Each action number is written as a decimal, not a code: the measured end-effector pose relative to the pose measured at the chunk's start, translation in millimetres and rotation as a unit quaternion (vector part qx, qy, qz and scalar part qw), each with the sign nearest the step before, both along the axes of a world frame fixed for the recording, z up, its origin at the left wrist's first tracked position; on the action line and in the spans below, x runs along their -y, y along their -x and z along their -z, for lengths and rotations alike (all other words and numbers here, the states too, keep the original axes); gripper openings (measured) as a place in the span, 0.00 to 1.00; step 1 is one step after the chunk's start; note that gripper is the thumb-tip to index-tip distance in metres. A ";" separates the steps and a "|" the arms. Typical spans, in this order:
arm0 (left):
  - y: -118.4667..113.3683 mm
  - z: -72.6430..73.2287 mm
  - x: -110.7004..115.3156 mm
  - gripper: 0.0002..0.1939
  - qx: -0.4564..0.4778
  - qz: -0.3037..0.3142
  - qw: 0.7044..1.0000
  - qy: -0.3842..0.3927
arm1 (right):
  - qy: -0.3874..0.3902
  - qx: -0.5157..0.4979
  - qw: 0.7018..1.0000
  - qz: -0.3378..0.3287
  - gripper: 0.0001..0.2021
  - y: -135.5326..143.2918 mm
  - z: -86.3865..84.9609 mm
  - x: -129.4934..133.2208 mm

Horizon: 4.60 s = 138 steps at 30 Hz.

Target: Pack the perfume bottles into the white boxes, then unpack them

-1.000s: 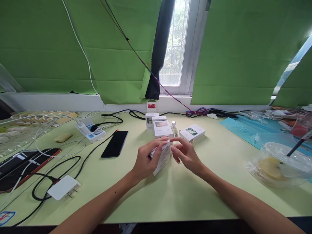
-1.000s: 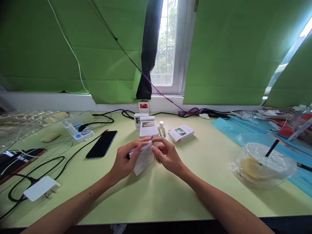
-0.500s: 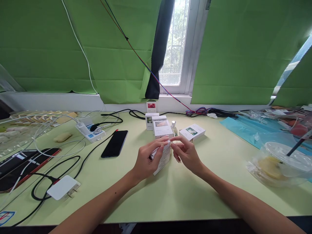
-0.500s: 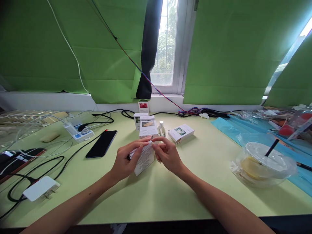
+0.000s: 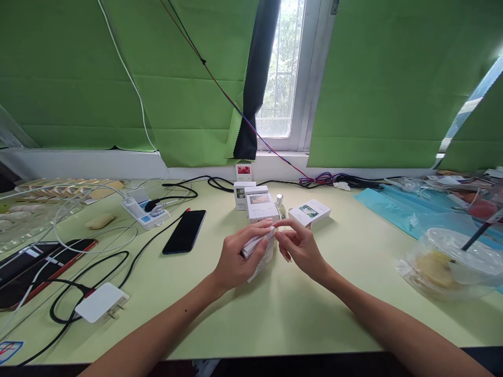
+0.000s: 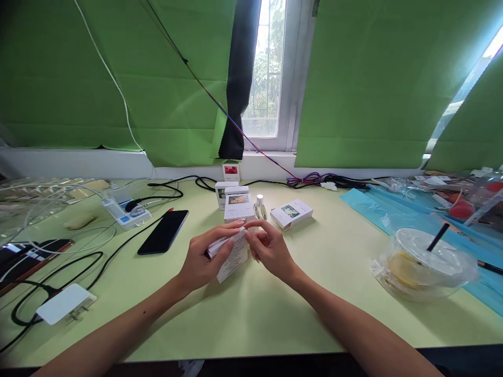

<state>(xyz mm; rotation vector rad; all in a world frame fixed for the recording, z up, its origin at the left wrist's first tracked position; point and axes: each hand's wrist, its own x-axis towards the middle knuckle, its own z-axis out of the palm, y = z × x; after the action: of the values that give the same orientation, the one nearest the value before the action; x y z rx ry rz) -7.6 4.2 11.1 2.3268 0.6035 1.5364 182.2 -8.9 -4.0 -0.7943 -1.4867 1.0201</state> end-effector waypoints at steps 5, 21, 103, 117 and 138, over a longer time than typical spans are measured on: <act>-1.1 -1.2 1.4 0.14 -0.007 0.007 1.000 -0.007 | -0.005 -0.004 1.000 -0.005 0.14 -0.4 -0.4 1.2; -3.3 -4.6 2.2 0.12 -0.019 0.011 1.000 -0.019 | -0.007 -0.007 1.000 0.003 0.14 -0.2 -2.0 4.0; -0.2 -1.4 7.5 0.10 0.022 0.053 0.985 0.162 | -0.146 0.121 0.980 0.059 0.07 1.7 15.8 1.8; 0.1 2.4 7.9 0.15 0.154 0.124 0.911 0.362 | -0.117 0.149 0.982 0.004 0.20 -2.4 15.9 1.1; -4.1 2.9 14.8 0.08 0.033 -0.073 0.991 0.112 | -0.100 0.208 0.969 -0.091 0.44 -3.7 18.3 1.0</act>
<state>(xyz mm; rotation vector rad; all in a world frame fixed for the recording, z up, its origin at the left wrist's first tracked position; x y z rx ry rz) -3.5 -10.7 8.1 2.0978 0.8965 1.5133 185.8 -9.9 -22.4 -0.7658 -2.0190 0.8479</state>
